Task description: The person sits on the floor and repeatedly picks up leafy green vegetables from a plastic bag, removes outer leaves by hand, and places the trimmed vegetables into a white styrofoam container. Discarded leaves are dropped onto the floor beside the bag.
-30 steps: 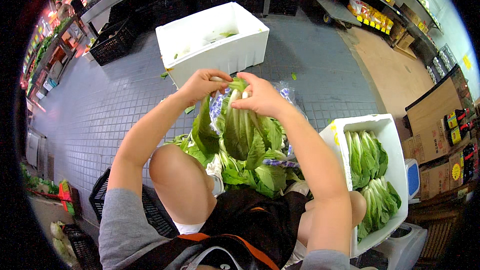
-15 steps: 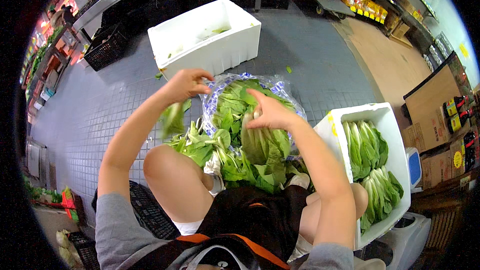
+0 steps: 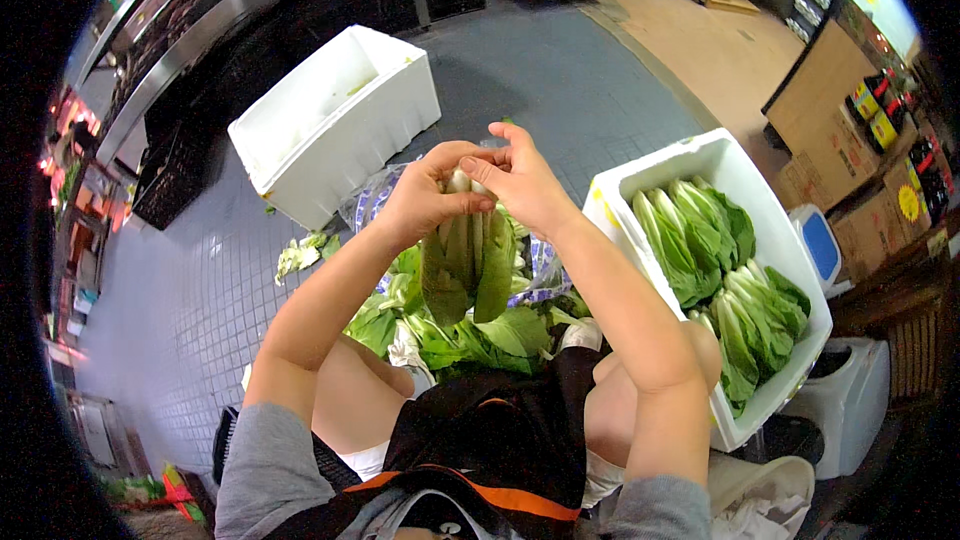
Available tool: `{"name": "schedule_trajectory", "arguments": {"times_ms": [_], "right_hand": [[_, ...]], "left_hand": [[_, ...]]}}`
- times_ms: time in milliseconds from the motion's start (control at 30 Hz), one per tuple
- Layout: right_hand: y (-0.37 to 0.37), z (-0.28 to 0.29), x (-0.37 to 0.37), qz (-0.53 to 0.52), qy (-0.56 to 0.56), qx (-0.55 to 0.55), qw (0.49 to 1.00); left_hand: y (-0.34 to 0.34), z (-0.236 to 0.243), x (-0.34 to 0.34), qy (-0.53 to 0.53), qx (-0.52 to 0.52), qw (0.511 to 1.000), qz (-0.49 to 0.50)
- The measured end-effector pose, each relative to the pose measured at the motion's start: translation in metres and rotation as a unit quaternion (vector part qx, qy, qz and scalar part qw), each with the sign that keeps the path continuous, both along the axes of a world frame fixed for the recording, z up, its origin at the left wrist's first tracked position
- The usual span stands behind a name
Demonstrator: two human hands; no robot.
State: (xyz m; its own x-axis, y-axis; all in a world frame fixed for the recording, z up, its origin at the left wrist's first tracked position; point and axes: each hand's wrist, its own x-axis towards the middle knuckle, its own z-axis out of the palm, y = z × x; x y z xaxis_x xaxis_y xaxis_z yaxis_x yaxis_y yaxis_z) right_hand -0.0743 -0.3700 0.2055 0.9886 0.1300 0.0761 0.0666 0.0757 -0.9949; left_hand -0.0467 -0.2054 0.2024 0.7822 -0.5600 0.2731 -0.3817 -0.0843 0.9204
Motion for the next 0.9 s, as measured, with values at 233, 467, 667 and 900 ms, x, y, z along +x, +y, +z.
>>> {"name": "schedule_trajectory", "arguments": {"times_ms": [233,467,667,900], "right_hand": [[-0.029,-0.007,-0.024,-0.113,-0.103,-0.141,0.978],[-0.058,-0.016,-0.036,-0.119,-0.209,-0.085,0.967],[-0.168,0.009,-0.068,-0.253,-0.178,-0.112,0.944],[-0.333,0.03,-0.23,-0.456,-0.053,-0.305,0.834]], "left_hand": [[-0.036,0.034,-0.006,0.083,-0.032,0.987,0.136],[-0.122,0.053,-0.02,0.065,-0.177,0.979,0.076],[-0.215,0.086,-0.037,-0.038,-0.192,0.98,-0.04],[-0.232,0.013,-0.011,0.069,-0.092,0.986,-0.119]]}}
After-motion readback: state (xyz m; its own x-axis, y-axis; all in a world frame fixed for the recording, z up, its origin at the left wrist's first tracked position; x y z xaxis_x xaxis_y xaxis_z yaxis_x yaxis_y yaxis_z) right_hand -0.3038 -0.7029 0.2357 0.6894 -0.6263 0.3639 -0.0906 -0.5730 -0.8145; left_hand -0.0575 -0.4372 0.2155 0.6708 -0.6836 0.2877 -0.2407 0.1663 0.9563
